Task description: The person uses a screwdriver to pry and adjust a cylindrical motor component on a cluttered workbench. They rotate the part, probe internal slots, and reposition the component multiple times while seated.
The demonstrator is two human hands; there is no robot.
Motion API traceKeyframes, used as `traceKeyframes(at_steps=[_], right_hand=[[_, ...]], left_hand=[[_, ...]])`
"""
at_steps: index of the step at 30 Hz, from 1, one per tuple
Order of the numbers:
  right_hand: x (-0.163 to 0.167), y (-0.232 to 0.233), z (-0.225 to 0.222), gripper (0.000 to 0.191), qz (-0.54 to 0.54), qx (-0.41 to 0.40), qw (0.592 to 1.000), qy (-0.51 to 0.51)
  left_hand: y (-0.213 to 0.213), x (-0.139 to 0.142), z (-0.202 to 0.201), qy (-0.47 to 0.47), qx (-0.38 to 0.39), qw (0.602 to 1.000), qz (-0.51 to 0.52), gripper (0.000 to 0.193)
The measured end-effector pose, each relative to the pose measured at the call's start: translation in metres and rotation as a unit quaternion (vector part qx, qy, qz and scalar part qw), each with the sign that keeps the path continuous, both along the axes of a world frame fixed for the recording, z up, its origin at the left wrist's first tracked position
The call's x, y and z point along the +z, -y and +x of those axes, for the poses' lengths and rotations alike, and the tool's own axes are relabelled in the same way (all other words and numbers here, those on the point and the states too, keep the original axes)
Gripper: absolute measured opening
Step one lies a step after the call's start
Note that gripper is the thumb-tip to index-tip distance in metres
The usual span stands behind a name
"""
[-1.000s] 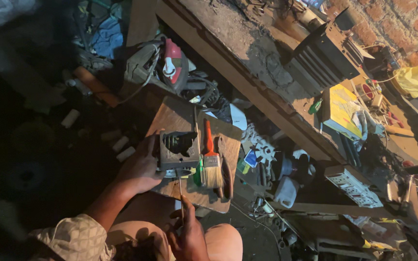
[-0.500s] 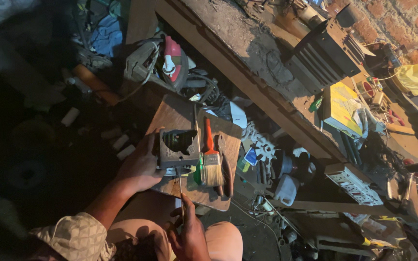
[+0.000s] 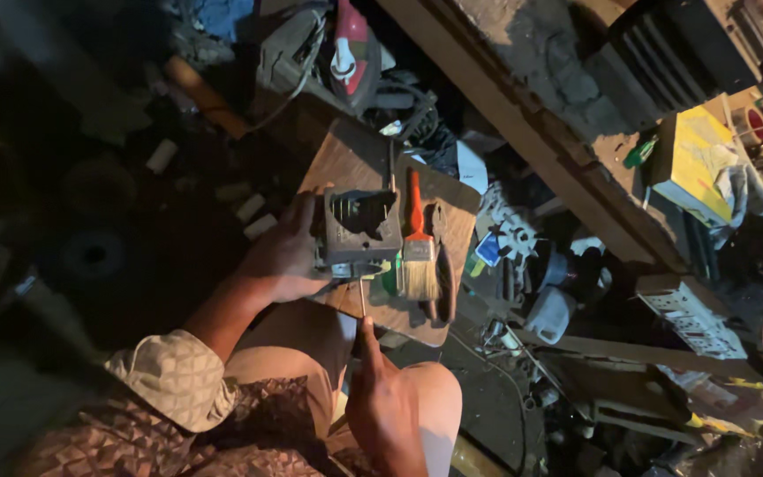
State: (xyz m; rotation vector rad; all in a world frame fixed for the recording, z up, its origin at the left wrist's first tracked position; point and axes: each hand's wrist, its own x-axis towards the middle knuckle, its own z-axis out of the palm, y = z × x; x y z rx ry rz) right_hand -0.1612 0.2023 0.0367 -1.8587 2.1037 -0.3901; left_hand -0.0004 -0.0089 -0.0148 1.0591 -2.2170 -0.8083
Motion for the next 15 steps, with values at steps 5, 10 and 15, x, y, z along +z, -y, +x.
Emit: traceKeyframes(at_steps=[5, 10, 15], right_hand=[[-0.015, 0.005, 0.007, 0.067, -0.098, 0.038, 0.993, -0.044], [-0.036, 0.007, 0.002, 0.065, -0.09, 0.025, 0.996, -0.003], [-0.041, -0.001, -0.004, 0.072, -0.075, 0.011, 0.995, 0.068]], left_hand=[[0.0, 0.001, -0.001, -0.03, -0.009, 0.999, 0.027, 0.112], [-0.001, 0.004, -0.001, -0.056, 0.023, 0.994, 0.09, 0.107], [-0.001, 0.008, 0.001, -0.037, -0.002, 0.999, -0.039, 0.088]])
